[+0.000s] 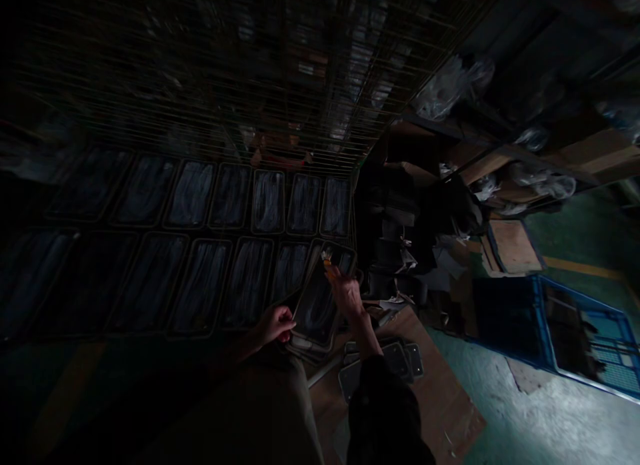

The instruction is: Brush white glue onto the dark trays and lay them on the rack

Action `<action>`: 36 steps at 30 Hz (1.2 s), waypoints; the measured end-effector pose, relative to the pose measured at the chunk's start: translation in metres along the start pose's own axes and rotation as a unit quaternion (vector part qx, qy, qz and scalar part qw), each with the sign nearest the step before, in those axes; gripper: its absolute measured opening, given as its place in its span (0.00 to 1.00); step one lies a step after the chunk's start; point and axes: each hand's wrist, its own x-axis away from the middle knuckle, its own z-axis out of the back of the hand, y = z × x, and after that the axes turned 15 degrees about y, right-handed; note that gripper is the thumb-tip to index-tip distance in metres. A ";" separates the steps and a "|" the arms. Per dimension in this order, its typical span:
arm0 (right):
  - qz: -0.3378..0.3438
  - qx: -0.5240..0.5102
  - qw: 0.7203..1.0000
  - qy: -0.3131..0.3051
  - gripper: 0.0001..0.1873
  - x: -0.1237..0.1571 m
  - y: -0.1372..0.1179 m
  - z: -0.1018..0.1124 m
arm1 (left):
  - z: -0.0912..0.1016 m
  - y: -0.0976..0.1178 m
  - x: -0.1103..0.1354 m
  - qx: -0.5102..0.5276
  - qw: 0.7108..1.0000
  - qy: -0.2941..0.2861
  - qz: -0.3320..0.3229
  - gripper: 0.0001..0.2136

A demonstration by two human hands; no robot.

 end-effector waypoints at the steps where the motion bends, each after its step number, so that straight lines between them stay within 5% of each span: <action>1: 0.005 -0.013 1.000 -0.022 0.17 0.011 -0.005 0.002 | 0.000 0.000 0.000 0.003 1.000 -0.001 0.004 0.10; 6: -0.014 -0.120 0.987 -0.109 0.19 0.081 -0.037 0.015 | 0.002 0.001 0.001 0.010 1.000 -0.006 0.009 0.09; 12: -0.215 -0.269 0.930 -0.126 0.18 0.132 -0.048 0.023 | 0.003 0.001 -0.001 0.001 0.999 -0.017 0.031 0.06; 16: -0.258 -0.305 0.912 -0.087 0.22 0.112 -0.021 0.023 | 0.004 0.002 -0.001 -0.010 1.000 -0.025 0.002 0.08; 21: -0.192 -0.187 0.960 0.085 0.22 0.050 0.017 0.028 | 0.005 0.005 -0.001 -0.013 0.999 -0.024 -0.020 0.12; 24: -0.141 -0.122 0.975 0.124 0.20 0.019 0.026 0.030 | 0.004 0.005 -0.002 -0.009 1.000 -0.019 -0.012 0.12; 30: -0.090 -0.083 0.990 0.071 0.16 -0.006 0.025 0.024 | 0.004 0.006 0.000 0.011 1.000 -0.016 0.007 0.13; 36: -0.053 -0.079 0.995 -0.034 0.17 0.057 0.004 0.029 | 0.004 0.004 0.001 0.040 0.999 -0.004 0.011 0.12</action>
